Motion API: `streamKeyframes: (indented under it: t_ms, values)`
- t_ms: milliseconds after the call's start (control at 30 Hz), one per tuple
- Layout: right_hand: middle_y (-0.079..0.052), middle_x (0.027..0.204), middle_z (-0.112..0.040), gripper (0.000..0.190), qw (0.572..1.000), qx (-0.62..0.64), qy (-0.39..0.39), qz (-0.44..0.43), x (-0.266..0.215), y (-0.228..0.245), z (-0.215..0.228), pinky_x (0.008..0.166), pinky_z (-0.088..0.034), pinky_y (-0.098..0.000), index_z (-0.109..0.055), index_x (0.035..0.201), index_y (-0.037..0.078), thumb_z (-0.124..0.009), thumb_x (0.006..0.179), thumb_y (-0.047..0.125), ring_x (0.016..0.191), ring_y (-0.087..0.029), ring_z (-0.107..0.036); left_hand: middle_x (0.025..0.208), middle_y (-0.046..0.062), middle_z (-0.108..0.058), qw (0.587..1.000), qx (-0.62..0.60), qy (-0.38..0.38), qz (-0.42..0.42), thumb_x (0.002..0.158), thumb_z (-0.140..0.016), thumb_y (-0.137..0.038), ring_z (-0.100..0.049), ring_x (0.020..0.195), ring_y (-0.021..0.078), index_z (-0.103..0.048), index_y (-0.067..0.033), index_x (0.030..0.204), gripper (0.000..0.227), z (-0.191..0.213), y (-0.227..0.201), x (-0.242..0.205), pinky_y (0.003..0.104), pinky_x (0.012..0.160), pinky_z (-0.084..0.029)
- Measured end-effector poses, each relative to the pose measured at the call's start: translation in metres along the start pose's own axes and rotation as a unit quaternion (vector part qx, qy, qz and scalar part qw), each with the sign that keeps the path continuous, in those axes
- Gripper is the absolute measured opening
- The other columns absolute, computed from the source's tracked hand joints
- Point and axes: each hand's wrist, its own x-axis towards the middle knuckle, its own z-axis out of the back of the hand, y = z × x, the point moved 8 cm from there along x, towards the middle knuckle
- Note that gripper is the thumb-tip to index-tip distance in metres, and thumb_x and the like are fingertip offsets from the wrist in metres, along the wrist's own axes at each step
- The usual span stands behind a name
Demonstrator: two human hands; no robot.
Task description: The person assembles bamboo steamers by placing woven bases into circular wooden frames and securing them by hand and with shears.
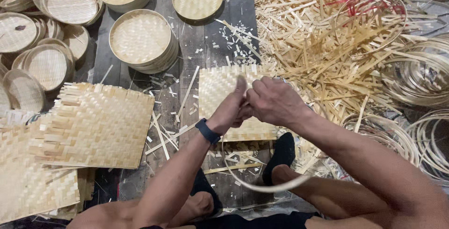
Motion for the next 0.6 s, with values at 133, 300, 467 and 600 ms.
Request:
streamKeyframes:
  t_ms: [133,300,467,600]
  values:
    - [-0.005,0.064,-0.055,0.039,0.994,0.056,0.052,-0.079,-0.002,-0.002,-0.008,0.044,-0.048,-0.0346,-0.057,0.071,0.007,-0.066,0.094,0.038,0.056,-0.017,-0.057,0.055,-0.006,-0.034,0.994,-0.084,-0.063,0.014,0.079,-0.024,-0.095,-0.024,0.044,0.0070,-0.036,-0.0200,0.058,0.079,0.009,0.014,0.000,0.026,0.039,-0.017]
    - [-0.008,0.067,-0.058,0.043,0.988,0.089,0.011,-0.123,-0.004,-0.003,-0.007,0.047,-0.049,-0.0373,-0.057,0.074,0.007,-0.068,0.094,0.043,0.059,-0.022,-0.061,0.051,-0.005,-0.032,0.989,-0.088,-0.118,0.018,0.076,-0.021,-0.095,-0.023,0.042,0.0084,-0.038,-0.0160,0.053,0.085,0.014,0.020,0.001,0.027,0.038,-0.017]
    - [-0.010,0.075,-0.062,0.048,0.979,0.133,0.061,-0.139,-0.006,-0.015,-0.019,0.055,-0.054,-0.0416,-0.065,0.081,0.007,-0.071,0.084,0.054,0.067,-0.025,-0.065,0.051,-0.006,-0.040,0.991,-0.122,-0.049,-0.001,0.088,-0.024,-0.088,-0.028,0.040,0.0070,-0.050,-0.0139,0.060,0.083,0.013,0.029,0.008,0.024,0.037,-0.021]
    - [-0.008,0.100,-0.069,0.046,0.835,0.325,-0.102,-0.432,-0.059,-0.112,-0.008,0.071,-0.056,-0.0334,-0.069,0.120,0.005,-0.068,0.098,0.045,0.084,-0.021,-0.070,0.057,-0.009,-0.044,0.944,-0.254,-0.135,-0.161,0.101,-0.054,-0.050,-0.035,0.043,0.0050,-0.071,-0.0085,0.101,0.045,0.079,0.012,0.000,0.024,0.038,-0.029]
